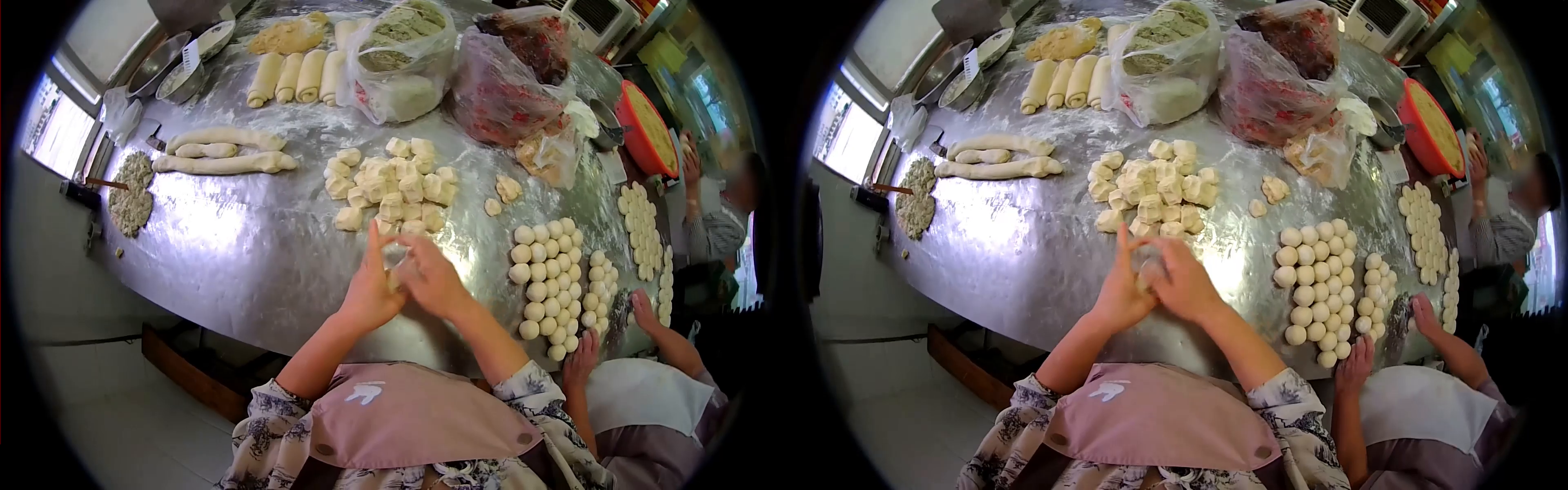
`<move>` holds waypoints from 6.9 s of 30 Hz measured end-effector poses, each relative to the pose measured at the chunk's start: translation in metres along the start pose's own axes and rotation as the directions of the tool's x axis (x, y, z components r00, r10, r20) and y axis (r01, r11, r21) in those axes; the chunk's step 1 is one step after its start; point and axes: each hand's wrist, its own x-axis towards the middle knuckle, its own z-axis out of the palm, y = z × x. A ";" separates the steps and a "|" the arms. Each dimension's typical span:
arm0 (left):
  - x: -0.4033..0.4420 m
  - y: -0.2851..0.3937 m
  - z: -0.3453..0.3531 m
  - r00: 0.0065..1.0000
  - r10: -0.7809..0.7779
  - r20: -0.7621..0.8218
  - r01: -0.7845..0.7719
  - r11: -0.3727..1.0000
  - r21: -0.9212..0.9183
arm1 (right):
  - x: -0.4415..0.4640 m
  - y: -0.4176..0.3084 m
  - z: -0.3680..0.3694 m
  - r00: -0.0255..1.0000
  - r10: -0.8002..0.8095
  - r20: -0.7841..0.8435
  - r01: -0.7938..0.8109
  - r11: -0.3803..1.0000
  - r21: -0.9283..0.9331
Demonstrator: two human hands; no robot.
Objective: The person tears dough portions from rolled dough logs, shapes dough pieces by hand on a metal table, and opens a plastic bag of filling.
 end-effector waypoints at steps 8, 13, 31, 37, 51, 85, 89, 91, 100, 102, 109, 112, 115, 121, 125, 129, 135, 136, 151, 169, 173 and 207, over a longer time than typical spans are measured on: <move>-0.002 -0.036 0.022 0.972 0.191 0.135 -0.169 0.973 -0.158 | -0.020 -0.004 0.013 0.984 -0.017 -0.179 0.026 0.999 0.046; -0.002 -0.010 0.014 0.992 -0.075 0.096 0.083 0.993 -0.083 | -0.020 -0.012 0.012 0.970 0.008 -0.242 -0.003 1.000 0.021; -0.020 0.013 0.000 0.966 0.082 0.245 -0.021 0.970 -0.244 | 0.007 0.040 0.011 0.921 0.060 -0.386 -0.125 0.981 -0.147; -0.009 0.006 0.000 0.970 -0.041 0.239 0.053 0.998 -0.044 | 0.021 0.022 -0.019 0.952 -0.097 -0.291 0.014 0.961 -0.277; -0.016 -0.050 0.019 0.996 0.026 0.089 -0.016 0.994 -0.107 | -0.020 -0.012 0.026 0.996 -0.017 -0.090 0.022 0.998 0.059; -0.026 -0.031 -0.006 1.000 0.006 -0.029 -0.009 0.995 -0.101 | -0.005 -0.017 0.033 0.991 -0.034 0.129 0.025 0.997 0.074; -0.026 -0.030 -0.001 0.985 0.108 -0.132 -0.123 0.986 -0.110 | -0.021 -0.015 0.041 0.996 0.016 0.083 -0.025 0.995 0.101; -0.029 -0.027 0.001 0.954 0.225 -0.196 -0.216 0.974 0.068 | -0.021 -0.018 0.039 1.000 0.007 -0.022 -0.005 0.997 0.083; -0.035 -0.004 0.000 0.987 -0.120 -0.108 0.111 0.990 -0.085 | -0.020 -0.030 0.034 0.973 -0.049 -0.226 0.055 0.998 0.022; -0.037 -0.001 0.001 0.981 -0.165 -0.106 0.154 0.982 -0.107 | -0.026 -0.028 0.036 0.963 0.022 -0.270 -0.009 0.999 0.048; -0.035 -0.015 0.008 0.993 -0.049 -0.111 0.030 0.986 -0.163 | -0.019 -0.032 0.027 0.959 -0.212 -0.187 0.205 0.977 -0.057; -0.034 -0.003 0.003 0.993 -0.118 -0.028 0.118 0.993 0.001 | -0.026 -0.029 0.030 0.976 -0.140 -0.167 0.130 0.989 -0.072; -0.034 -0.006 0.002 0.999 -0.026 0.022 0.027 0.997 -0.075 | -0.027 -0.026 0.033 0.970 -0.138 -0.201 0.120 0.988 -0.102; -0.036 -0.010 0.006 0.996 -0.053 -0.073 0.045 0.992 -0.115 | -0.026 -0.035 0.029 0.977 -0.121 -0.174 0.109 0.991 -0.079; -0.034 0.001 0.005 0.993 -0.088 -0.083 0.074 0.984 -0.164 | -0.025 -0.030 0.033 0.971 -0.128 -0.200 0.115 0.991 -0.074; -0.034 -0.013 0.002 0.993 -0.090 0.071 0.102 0.974 -0.202 | -0.025 -0.027 0.039 0.959 -0.122 -0.256 0.111 0.992 -0.059; -0.038 -0.028 -0.002 0.983 -0.122 0.139 0.148 0.968 -0.200 | -0.016 -0.003 0.046 0.925 -0.217 -0.313 0.176 0.972 -0.154; -0.038 -0.021 -0.005 0.976 -0.147 0.160 0.183 0.954 -0.238 | -0.011 0.002 0.044 0.918 -0.244 -0.314 0.189 0.962 -0.198; -0.035 -0.017 -0.021 0.993 -0.087 -0.080 0.077 0.989 -0.124 | -0.001 -0.031 0.028 0.996 0.044 0.081 -0.049 0.997 0.061; -0.065 -0.014 -0.031 0.959 -0.169 0.227 0.213 0.959 -0.188 | -0.023 -0.045 0.046 0.981 -0.182 0.071 0.174 0.978 0.111; -0.076 -0.022 -0.030 0.979 -0.137 0.150 0.177 0.938 -0.299 | -0.015 -0.053 0.048 0.984 -0.116 0.137 0.100 0.988 0.114; -0.084 -0.065 -0.055 0.883 -0.470 0.011 0.344 0.629 -0.697 | 0.036 0.158 -0.085 0.799 0.425 -0.424 -0.601 0.541 -0.588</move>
